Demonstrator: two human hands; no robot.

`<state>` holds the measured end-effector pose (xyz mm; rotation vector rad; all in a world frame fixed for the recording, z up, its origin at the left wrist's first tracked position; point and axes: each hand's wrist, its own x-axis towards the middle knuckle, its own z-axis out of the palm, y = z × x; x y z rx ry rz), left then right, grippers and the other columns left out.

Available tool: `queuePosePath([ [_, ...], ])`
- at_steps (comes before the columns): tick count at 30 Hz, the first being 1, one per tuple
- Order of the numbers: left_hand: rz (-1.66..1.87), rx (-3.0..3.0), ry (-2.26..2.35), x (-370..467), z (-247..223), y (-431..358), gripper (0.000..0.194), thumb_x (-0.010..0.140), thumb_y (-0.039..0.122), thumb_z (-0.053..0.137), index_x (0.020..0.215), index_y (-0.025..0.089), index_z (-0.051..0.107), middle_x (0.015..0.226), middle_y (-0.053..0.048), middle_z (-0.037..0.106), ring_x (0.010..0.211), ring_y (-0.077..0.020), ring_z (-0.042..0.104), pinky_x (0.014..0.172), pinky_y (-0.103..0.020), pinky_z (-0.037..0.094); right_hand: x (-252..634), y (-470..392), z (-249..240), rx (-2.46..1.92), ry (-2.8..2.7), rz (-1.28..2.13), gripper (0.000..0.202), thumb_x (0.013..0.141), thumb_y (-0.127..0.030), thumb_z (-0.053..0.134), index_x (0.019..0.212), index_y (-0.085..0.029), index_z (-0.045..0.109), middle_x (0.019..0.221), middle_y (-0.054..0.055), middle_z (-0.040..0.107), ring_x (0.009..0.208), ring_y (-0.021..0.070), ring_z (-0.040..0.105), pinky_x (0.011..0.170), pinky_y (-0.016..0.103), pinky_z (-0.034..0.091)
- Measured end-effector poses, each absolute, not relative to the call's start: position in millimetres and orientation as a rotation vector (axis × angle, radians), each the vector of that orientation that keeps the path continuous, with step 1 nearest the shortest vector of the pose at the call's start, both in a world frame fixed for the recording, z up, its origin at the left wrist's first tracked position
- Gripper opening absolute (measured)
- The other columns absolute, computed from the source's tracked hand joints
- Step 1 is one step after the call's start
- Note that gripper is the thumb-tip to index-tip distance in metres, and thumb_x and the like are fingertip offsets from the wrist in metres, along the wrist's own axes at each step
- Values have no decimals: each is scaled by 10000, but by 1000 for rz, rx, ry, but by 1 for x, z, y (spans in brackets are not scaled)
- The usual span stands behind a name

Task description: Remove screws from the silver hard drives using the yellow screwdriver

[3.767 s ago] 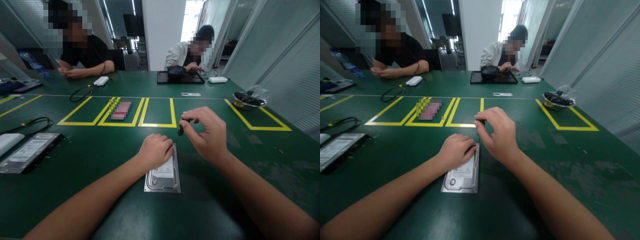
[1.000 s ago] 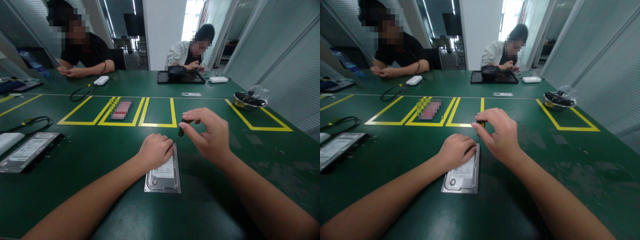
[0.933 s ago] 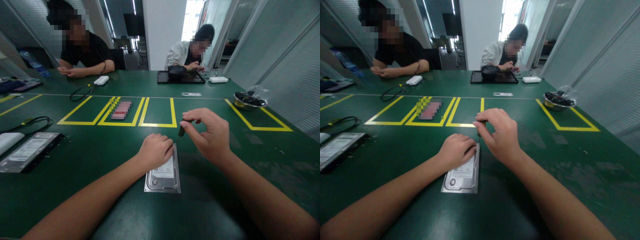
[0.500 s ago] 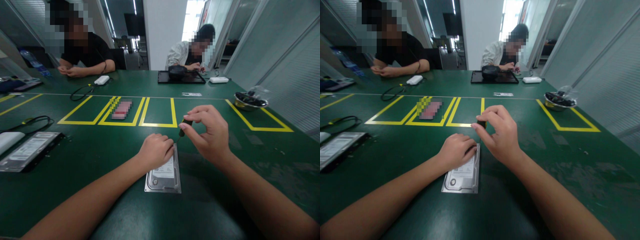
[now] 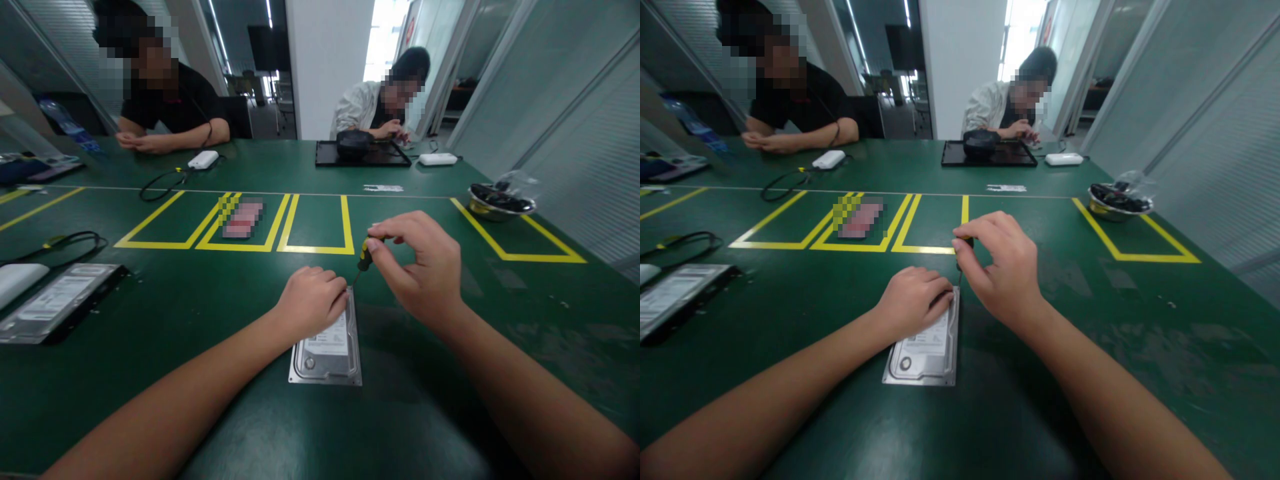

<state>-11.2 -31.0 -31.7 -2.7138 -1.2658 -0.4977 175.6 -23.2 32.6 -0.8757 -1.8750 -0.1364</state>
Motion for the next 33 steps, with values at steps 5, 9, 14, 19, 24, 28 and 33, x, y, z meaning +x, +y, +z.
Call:
queuePosePath([
  [5,-506,-2714,-1253,-11,-33,-31,265,947,338,484,864,184,683,786,-55,680,758,-208,617,687,-348,413,176,-23,34,-867,-1883,-136,76,853,-178,627,893,-225,671,872,43,710,844,202,644,740,372,520],
  [9,-489,-2710,-1270,-11,-32,-31,253,941,338,495,853,192,682,784,-48,679,752,-217,616,680,-363,411,176,-24,35,-857,-1886,-118,89,850,-182,629,909,-220,684,880,49,709,855,203,653,752,376,536],
  [14,-470,-2713,-1285,-10,-31,-31,270,954,350,476,855,202,680,786,-40,676,757,-223,613,689,-372,409,174,-25,34,-808,-1903,-67,176,860,-139,582,973,-212,695,1017,75,733,982,216,680,846,396,554],
  [19,-464,-2715,-1285,-10,-31,-31,278,957,357,469,869,204,684,791,-41,676,763,-227,614,685,-376,407,174,-23,31,-785,-1909,-68,235,860,-98,563,1018,-222,688,1064,60,748,1006,201,698,906,384,549],
  [24,-462,-2714,-1284,-11,-31,-31,276,956,361,472,876,204,684,798,-41,678,766,-228,616,686,-374,405,176,-21,31,-802,-1913,-77,168,876,-140,580,980,-230,677,1000,49,741,956,203,686,823,369,551],
  [28,-468,-2711,-1284,-11,-31,-31,269,955,355,472,877,204,680,805,-38,682,774,-230,619,690,-372,405,176,-21,31,-843,-1896,-85,108,868,-172,619,944,-211,685,926,58,713,866,196,662,760,351,537],
  [33,-462,-2714,-1279,-11,-32,-31,274,955,361,469,864,207,677,799,-34,679,768,-230,616,684,-372,403,174,-23,33,-846,-1893,-75,119,875,-205,616,961,-196,698,911,69,690,846,193,647,743,353,535],
])
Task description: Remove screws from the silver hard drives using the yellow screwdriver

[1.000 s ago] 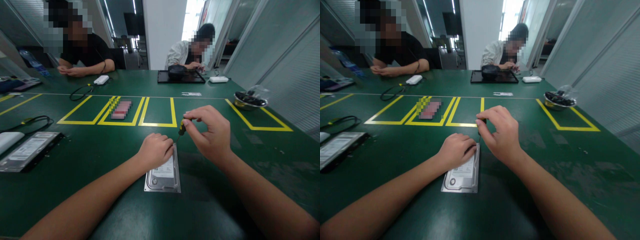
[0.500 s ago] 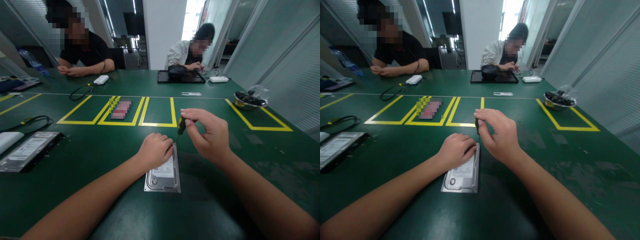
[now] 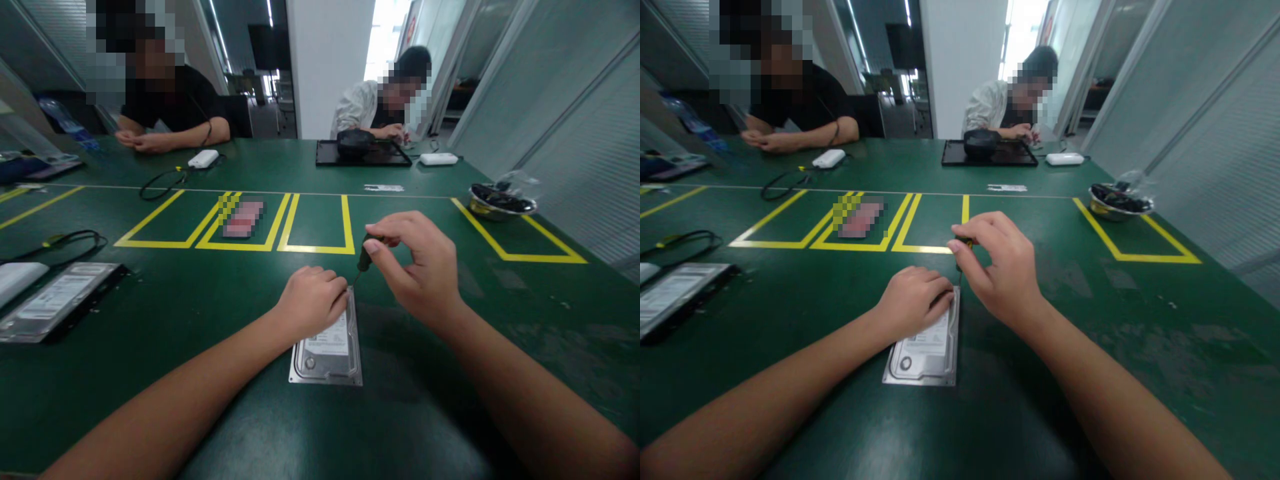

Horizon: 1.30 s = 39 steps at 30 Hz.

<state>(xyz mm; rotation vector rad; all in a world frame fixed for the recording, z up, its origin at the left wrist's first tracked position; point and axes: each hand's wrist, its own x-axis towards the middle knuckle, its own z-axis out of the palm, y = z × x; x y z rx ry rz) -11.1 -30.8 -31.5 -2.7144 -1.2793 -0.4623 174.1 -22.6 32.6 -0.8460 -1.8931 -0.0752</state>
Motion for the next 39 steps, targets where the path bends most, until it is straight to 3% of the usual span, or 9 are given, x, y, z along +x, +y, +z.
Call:
queuePosePath([
  [7,-469,-2713,-1280,-11,-32,-30,276,957,357,472,866,200,680,785,-37,672,762,-224,612,684,-366,399,175,-23,33,-806,-1905,-50,208,870,-119,570,1012,-206,694,1029,71,740,969,205,688,844,368,548],
  [13,-460,-2712,-1280,-11,-31,-31,279,962,357,463,877,201,679,801,-39,677,774,-228,613,689,-370,400,176,-21,32,-895,-1874,-99,93,847,-197,672,938,-195,654,903,41,705,799,168,655,686,305,528],
  [17,-457,-2713,-1284,-12,-31,-31,273,958,355,471,870,199,678,798,-41,677,766,-226,612,688,-371,399,176,-20,33,-905,-1871,-121,101,825,-234,709,880,-195,633,845,30,672,757,163,617,672,309,510],
  [24,-470,-2713,-1275,-12,-31,-31,283,959,358,470,859,195,679,781,-42,671,759,-221,610,679,-366,395,176,-24,34,-830,-1890,36,178,841,-106,605,995,-168,669,1060,97,733,972,198,688,808,324,547],
  [33,-480,-2705,-1271,-12,-32,-30,268,955,356,481,867,196,678,795,-42,679,771,-223,614,687,-371,395,177,-21,34,-892,-1885,-74,108,825,-201,702,919,-164,663,866,48,674,769,157,617,684,304,513],
  [39,-476,-2722,-1281,-12,-31,-31,275,960,355,471,869,196,677,796,-38,678,771,-218,613,692,-362,397,176,-24,35,-843,-1851,49,153,853,-102,596,955,-177,682,1034,85,730,984,194,677,838,340,538],
])
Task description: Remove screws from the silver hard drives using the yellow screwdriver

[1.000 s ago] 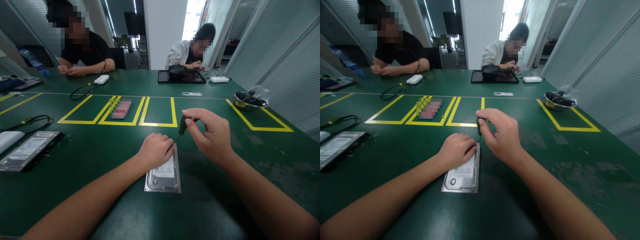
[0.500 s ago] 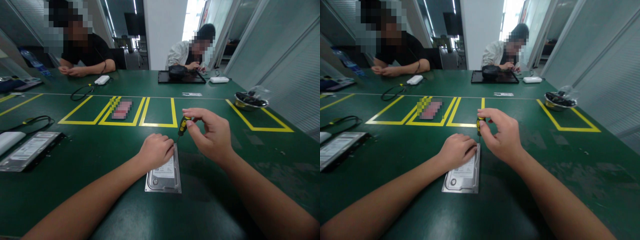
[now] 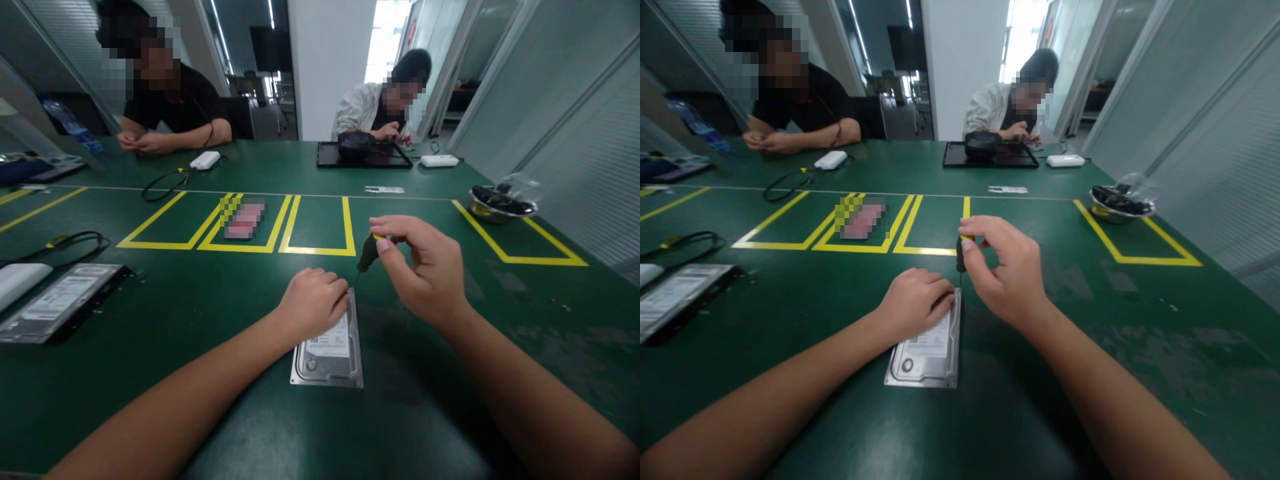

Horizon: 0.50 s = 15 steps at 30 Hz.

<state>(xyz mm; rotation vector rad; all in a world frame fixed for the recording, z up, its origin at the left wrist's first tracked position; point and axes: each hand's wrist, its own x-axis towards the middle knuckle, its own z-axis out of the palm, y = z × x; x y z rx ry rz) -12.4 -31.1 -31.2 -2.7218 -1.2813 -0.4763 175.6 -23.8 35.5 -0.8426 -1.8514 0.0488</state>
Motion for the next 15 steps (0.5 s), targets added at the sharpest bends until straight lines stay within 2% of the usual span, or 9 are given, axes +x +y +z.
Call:
queuePosePath([
  [3,-476,-2719,-1285,-12,-31,-31,274,958,355,474,867,196,677,795,-37,677,773,-218,613,690,-361,397,175,-25,36,-865,-1851,80,180,855,-94,588,973,-182,691,1040,75,741,971,189,690,871,346,539],
  [6,-474,-2717,-1280,-12,-30,-31,275,957,354,475,866,192,677,791,-42,675,769,-217,611,689,-358,398,176,-24,37,-899,-1867,49,168,858,-125,609,995,-183,687,986,61,734,860,172,676,768,326,543],
  [10,-484,-2722,-1273,-13,-30,-30,280,959,355,470,872,192,680,792,-43,677,769,-217,612,692,-356,408,177,-23,39,-889,-1898,-11,76,846,-179,657,913,-203,682,889,47,696,809,175,636,690,322,527],
  [13,-495,-2731,-1273,-13,-30,-30,275,956,351,477,878,191,685,796,-44,682,767,-214,614,697,-357,413,177,-22,39,-902,-1896,-16,74,847,-214,659,914,-219,689,868,46,678,803,186,631,683,343,535],
  [15,-489,-2736,-1280,-13,-29,-30,275,956,354,478,880,194,688,798,-43,683,766,-215,614,697,-359,413,177,-23,39,-877,-1893,12,108,857,-197,628,940,-222,694,920,58,702,869,202,657,744,373,552],
])
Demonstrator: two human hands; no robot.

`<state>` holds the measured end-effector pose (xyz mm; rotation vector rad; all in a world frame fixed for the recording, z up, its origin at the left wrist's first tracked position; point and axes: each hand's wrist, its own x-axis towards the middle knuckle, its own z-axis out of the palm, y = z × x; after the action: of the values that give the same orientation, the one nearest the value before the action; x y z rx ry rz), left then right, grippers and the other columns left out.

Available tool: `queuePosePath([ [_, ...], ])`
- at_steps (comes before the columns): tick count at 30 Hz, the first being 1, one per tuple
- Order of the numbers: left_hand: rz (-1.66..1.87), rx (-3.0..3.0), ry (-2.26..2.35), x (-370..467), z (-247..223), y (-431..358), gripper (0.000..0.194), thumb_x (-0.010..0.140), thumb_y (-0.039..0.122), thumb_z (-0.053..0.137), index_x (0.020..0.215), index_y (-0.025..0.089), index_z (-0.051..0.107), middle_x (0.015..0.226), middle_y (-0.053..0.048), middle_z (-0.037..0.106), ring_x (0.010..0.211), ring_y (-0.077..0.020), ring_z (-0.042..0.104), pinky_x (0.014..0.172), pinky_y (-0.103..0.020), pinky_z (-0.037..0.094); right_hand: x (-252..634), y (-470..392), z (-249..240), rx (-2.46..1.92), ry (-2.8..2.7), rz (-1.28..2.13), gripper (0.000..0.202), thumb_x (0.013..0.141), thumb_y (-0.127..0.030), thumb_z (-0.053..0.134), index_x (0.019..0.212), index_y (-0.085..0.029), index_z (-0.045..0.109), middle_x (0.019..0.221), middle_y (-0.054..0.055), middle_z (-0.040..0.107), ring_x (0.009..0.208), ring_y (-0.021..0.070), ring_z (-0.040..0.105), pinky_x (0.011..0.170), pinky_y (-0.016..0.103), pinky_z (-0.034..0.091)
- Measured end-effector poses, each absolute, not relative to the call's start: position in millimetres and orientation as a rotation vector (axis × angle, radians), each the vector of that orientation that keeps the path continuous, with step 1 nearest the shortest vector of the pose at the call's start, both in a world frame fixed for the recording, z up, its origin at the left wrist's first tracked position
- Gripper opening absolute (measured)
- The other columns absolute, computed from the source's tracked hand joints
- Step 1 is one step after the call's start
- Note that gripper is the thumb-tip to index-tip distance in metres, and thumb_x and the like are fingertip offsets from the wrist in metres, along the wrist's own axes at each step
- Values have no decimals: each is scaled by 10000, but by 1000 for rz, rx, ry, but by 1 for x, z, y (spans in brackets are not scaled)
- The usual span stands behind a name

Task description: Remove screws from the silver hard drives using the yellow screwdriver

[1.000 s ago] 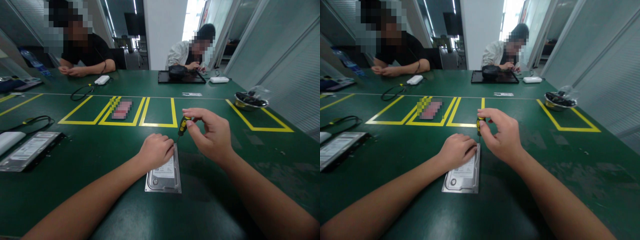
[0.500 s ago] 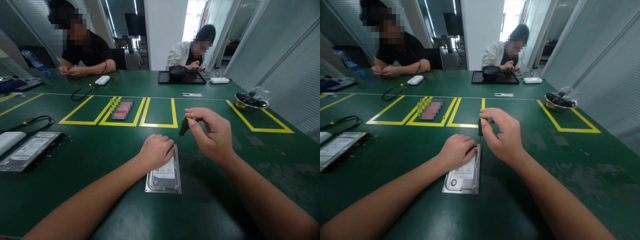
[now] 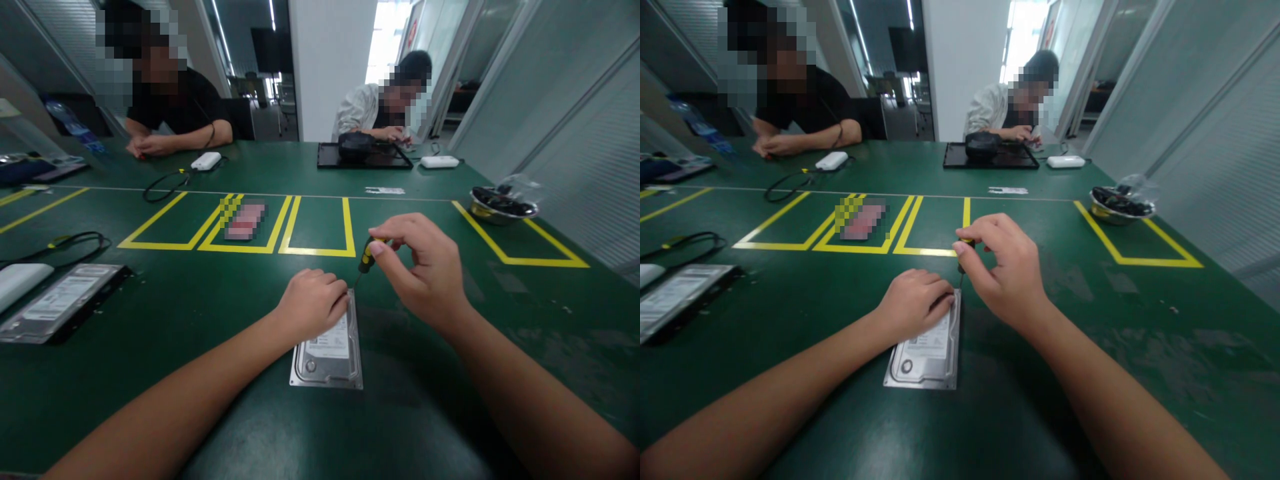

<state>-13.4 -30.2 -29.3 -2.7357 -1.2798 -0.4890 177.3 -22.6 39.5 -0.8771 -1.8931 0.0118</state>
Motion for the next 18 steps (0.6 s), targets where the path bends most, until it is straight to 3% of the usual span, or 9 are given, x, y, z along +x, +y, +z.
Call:
queuePosePath([
  [5,-464,-2750,-1295,-13,-29,-30,269,955,353,479,888,200,689,812,-39,686,779,-217,614,702,-361,409,178,-24,39,-838,-1903,77,212,870,-122,569,994,-232,701,1074,61,742,1034,216,687,924,422,542],
  [12,-465,-2742,-1285,-13,-30,-29,268,956,353,473,884,203,683,806,-36,678,773,-218,609,694,-361,406,179,-22,38,-861,-1924,22,101,859,-178,632,944,-219,669,928,40,708,863,178,653,747,336,541],
  [15,-484,-2739,-1279,-13,-30,-30,264,952,345,481,876,195,683,799,-43,679,769,-216,609,691,-359,407,179,-22,39,-881,-1916,-7,73,851,-202,643,916,-223,671,880,42,675,853,187,631,734,348,535],
  [18,-487,-2738,-1281,-12,-30,-30,259,949,339,486,868,192,684,797,-48,680,764,-215,610,690,-358,410,179,-24,40,-856,-1905,26,126,859,-174,613,950,-217,688,968,69,706,934,202,660,800,376,546],
])
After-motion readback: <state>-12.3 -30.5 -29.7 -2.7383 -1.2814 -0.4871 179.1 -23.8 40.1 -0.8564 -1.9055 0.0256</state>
